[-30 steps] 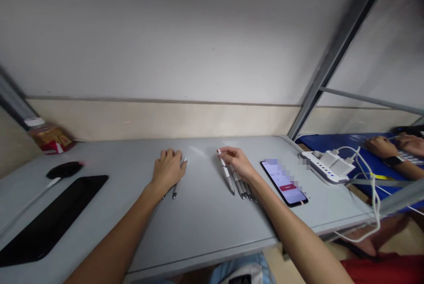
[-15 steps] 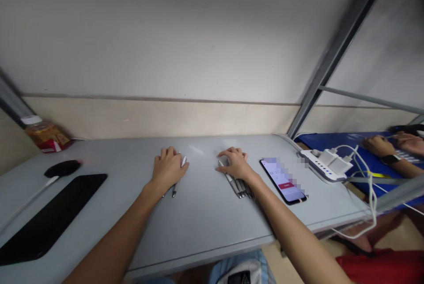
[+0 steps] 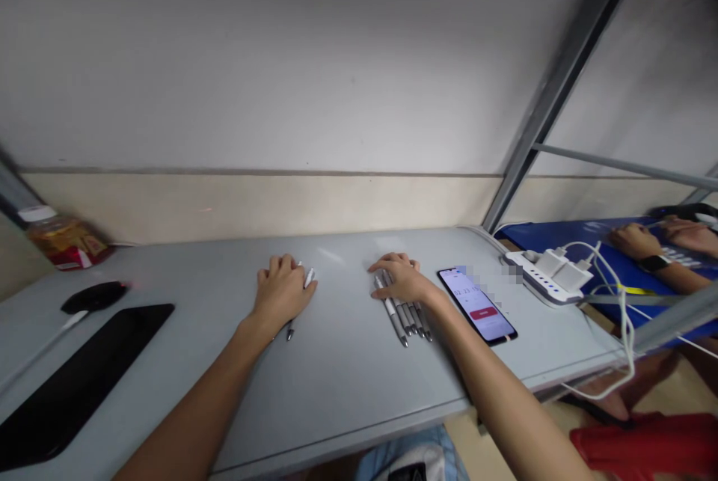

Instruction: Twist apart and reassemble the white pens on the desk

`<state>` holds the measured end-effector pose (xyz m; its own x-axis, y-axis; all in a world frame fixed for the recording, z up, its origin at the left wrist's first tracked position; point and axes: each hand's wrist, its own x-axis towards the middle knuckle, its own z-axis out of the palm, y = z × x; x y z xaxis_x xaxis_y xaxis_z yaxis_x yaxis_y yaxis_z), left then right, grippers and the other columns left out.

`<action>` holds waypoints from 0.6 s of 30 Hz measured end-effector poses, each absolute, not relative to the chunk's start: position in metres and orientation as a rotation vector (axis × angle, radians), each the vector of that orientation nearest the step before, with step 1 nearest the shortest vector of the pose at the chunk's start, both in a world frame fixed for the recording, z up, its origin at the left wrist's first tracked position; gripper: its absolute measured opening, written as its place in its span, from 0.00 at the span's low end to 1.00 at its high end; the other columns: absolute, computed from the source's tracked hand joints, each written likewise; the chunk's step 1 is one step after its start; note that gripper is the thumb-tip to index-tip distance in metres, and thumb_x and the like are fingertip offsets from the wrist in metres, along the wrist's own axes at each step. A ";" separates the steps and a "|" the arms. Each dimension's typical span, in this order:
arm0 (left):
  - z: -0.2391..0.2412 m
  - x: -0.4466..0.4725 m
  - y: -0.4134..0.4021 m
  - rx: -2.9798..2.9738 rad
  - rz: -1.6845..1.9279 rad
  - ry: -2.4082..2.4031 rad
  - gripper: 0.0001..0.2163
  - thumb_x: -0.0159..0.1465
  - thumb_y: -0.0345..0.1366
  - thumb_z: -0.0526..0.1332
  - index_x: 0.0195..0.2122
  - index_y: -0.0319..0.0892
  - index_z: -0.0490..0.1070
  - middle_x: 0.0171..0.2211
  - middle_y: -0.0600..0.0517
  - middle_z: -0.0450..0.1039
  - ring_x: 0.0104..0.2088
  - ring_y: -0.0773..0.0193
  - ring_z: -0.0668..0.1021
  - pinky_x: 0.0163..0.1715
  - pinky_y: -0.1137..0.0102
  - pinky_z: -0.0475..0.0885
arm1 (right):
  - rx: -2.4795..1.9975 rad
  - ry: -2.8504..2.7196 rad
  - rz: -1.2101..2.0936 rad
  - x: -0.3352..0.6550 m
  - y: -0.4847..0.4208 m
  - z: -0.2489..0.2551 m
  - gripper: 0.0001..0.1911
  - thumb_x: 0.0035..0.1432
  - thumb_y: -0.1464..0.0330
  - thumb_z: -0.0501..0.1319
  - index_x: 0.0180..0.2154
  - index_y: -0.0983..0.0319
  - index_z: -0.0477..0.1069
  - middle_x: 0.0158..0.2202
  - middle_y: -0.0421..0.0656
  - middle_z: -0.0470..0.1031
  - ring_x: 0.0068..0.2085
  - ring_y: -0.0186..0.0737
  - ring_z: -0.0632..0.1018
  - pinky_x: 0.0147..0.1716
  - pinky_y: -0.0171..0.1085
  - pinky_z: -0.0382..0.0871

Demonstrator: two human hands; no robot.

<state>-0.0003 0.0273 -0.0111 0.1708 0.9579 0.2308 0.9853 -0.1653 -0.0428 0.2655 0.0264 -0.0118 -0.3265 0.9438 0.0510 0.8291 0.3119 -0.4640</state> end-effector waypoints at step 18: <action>-0.004 0.008 0.025 -2.304 -0.566 -1.865 0.14 0.63 0.46 0.52 0.27 0.43 0.67 0.32 0.46 0.74 0.41 0.51 0.70 0.36 0.62 0.62 | -1.583 -2.261 0.545 0.268 0.030 -0.015 0.21 0.45 0.62 0.71 0.44 0.54 0.75 0.53 0.46 0.67 0.54 0.52 0.62 0.49 0.47 0.51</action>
<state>0.0077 0.0245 -0.0041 0.1690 0.9169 0.3617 0.9633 -0.2313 0.1363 0.2681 0.0297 -0.0153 -0.3302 0.9427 0.0473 0.8178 0.3108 -0.4843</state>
